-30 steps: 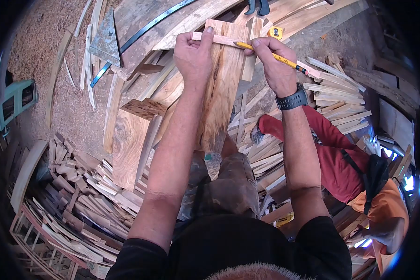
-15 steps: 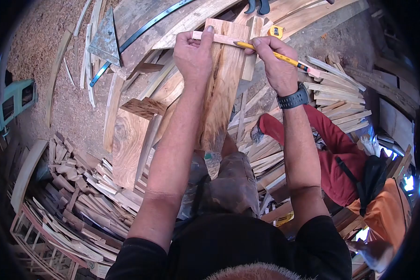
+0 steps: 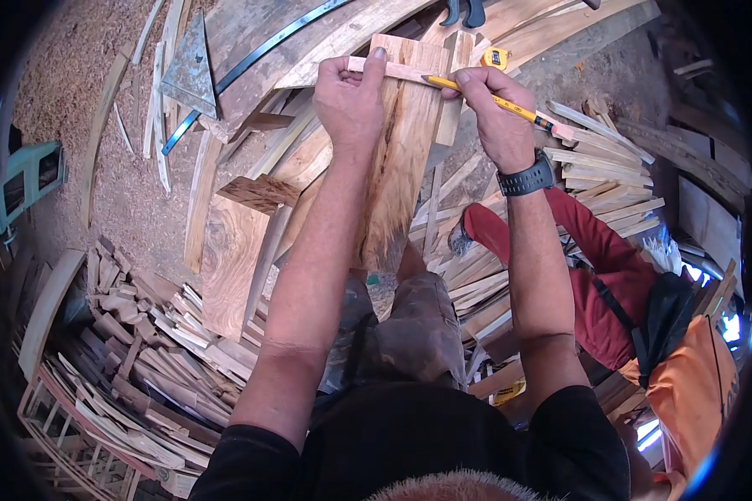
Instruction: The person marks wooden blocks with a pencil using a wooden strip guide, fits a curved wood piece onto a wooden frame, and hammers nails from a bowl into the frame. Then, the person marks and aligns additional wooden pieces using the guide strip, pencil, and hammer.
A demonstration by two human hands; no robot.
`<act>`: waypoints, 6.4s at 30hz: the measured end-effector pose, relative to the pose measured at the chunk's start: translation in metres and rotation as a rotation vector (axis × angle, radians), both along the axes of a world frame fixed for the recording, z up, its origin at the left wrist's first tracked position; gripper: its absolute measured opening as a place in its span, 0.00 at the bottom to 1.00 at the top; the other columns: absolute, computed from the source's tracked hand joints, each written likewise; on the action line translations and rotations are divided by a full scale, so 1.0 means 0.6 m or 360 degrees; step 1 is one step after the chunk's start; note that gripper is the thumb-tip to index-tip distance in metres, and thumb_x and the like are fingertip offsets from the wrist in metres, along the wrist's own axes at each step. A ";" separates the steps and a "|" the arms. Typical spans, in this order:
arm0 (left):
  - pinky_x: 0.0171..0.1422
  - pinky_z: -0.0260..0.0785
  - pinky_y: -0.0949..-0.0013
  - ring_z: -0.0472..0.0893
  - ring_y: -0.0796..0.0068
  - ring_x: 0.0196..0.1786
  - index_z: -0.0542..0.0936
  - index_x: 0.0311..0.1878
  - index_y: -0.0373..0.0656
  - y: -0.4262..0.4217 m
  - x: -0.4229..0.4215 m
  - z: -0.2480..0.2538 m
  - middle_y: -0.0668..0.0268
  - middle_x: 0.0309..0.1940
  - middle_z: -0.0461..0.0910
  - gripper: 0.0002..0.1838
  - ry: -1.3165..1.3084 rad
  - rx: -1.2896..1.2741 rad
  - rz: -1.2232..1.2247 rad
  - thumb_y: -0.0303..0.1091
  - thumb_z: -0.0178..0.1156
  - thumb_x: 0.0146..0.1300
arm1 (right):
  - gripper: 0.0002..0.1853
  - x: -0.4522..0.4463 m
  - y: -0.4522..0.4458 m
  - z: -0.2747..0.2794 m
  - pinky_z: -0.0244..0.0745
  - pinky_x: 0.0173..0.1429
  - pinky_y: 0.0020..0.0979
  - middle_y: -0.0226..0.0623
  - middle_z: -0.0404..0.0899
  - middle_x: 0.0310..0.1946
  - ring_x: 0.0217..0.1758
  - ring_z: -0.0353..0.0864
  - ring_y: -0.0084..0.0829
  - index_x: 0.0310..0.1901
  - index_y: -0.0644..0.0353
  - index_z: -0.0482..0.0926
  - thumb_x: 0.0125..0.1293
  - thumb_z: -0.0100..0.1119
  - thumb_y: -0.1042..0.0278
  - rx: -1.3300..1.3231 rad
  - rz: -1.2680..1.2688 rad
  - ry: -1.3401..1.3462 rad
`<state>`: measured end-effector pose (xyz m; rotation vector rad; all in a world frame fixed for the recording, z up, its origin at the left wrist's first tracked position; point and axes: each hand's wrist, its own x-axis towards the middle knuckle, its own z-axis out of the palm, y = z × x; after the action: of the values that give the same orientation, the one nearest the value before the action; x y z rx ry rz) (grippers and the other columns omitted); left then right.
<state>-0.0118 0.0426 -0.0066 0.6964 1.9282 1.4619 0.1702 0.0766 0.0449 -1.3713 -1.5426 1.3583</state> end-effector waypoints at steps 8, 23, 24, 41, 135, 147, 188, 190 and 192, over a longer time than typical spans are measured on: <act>0.35 0.73 0.72 0.76 0.81 0.28 0.80 0.38 0.34 0.000 -0.001 -0.003 0.69 0.25 0.80 0.21 -0.0028 0.0028 -0.0016 0.43 0.77 0.64 | 0.12 -0.002 -0.002 0.008 0.74 0.57 0.25 0.32 0.91 0.37 0.43 0.82 0.18 0.46 0.66 0.88 0.77 0.62 0.65 -0.0065 -0.0019 -0.0021; 0.36 0.73 0.71 0.77 0.80 0.28 0.80 0.38 0.33 0.000 -0.002 -0.005 0.68 0.25 0.80 0.22 -0.0018 -0.0016 -0.0024 0.44 0.77 0.63 | 0.14 -0.002 0.000 0.005 0.81 0.51 0.26 0.38 0.92 0.35 0.40 0.88 0.22 0.45 0.70 0.87 0.75 0.62 0.64 0.0010 -0.0008 0.0000; 0.36 0.73 0.71 0.77 0.80 0.28 0.80 0.38 0.33 0.000 -0.001 -0.004 0.68 0.25 0.80 0.22 -0.0018 -0.0015 -0.0027 0.44 0.77 0.63 | 0.14 -0.002 -0.001 0.004 0.81 0.51 0.26 0.38 0.92 0.35 0.40 0.88 0.22 0.45 0.70 0.87 0.75 0.62 0.64 0.0010 -0.0010 -0.0001; 0.36 0.74 0.71 0.77 0.80 0.28 0.81 0.39 0.33 -0.001 -0.002 -0.004 0.67 0.26 0.81 0.22 -0.0015 -0.0010 -0.0026 0.44 0.77 0.64 | 0.13 0.004 0.004 -0.004 0.73 0.47 0.24 0.31 0.91 0.36 0.37 0.78 0.17 0.45 0.64 0.87 0.78 0.61 0.62 -0.0024 0.0058 0.0000; 0.50 0.77 0.60 0.85 0.62 0.43 0.84 0.50 0.38 -0.236 0.009 0.091 0.56 0.40 0.87 0.17 0.0676 -0.0297 -0.0474 0.40 0.73 0.68 | 0.22 0.008 -0.107 -0.010 0.79 0.59 0.33 0.47 0.87 0.49 0.51 0.87 0.35 0.57 0.67 0.82 0.68 0.72 0.62 0.0434 0.0149 0.0240; 0.47 0.77 0.55 0.86 0.51 0.39 0.86 0.51 0.41 -0.241 0.004 0.082 0.54 0.42 0.86 0.17 0.0960 -0.0298 -0.0557 0.44 0.68 0.70 | 0.22 0.092 -0.163 -0.028 0.76 0.66 0.30 0.40 0.87 0.55 0.59 0.83 0.27 0.61 0.66 0.83 0.77 0.65 0.57 -0.0093 -0.0554 0.0376; 0.53 0.80 0.47 0.88 0.45 0.46 0.89 0.47 0.44 -0.275 0.120 0.006 0.49 0.39 0.89 0.17 0.1335 -0.0457 -0.2693 0.48 0.65 0.69 | 0.28 0.188 -1.087 -0.167 0.76 0.35 0.34 0.34 0.89 0.36 0.33 0.83 0.26 0.48 0.58 0.89 0.76 0.55 0.38 -0.1095 -0.1522 -0.0223; 0.52 0.80 0.47 0.88 0.44 0.45 0.89 0.47 0.44 -0.274 0.125 -0.023 0.48 0.38 0.89 0.17 0.1360 -0.0466 -0.2750 0.48 0.65 0.69 | 0.28 0.208 -1.105 -0.268 0.75 0.35 0.34 0.34 0.88 0.36 0.32 0.82 0.26 0.48 0.58 0.88 0.77 0.54 0.39 -0.1010 -0.1562 -0.0311; 0.51 0.80 0.48 0.89 0.45 0.44 0.89 0.46 0.42 -0.270 0.133 -0.050 0.46 0.37 0.88 0.19 0.1210 -0.0450 -0.2792 0.49 0.65 0.68 | 0.27 0.188 -1.118 -0.295 0.75 0.34 0.34 0.33 0.88 0.35 0.31 0.81 0.26 0.47 0.59 0.88 0.78 0.53 0.39 -0.0961 -0.1632 -0.0383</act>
<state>0.0679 -0.1192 -0.0366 2.1316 0.9779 -0.2246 0.2832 -0.5944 -0.1324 -2.2943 -0.3222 0.9953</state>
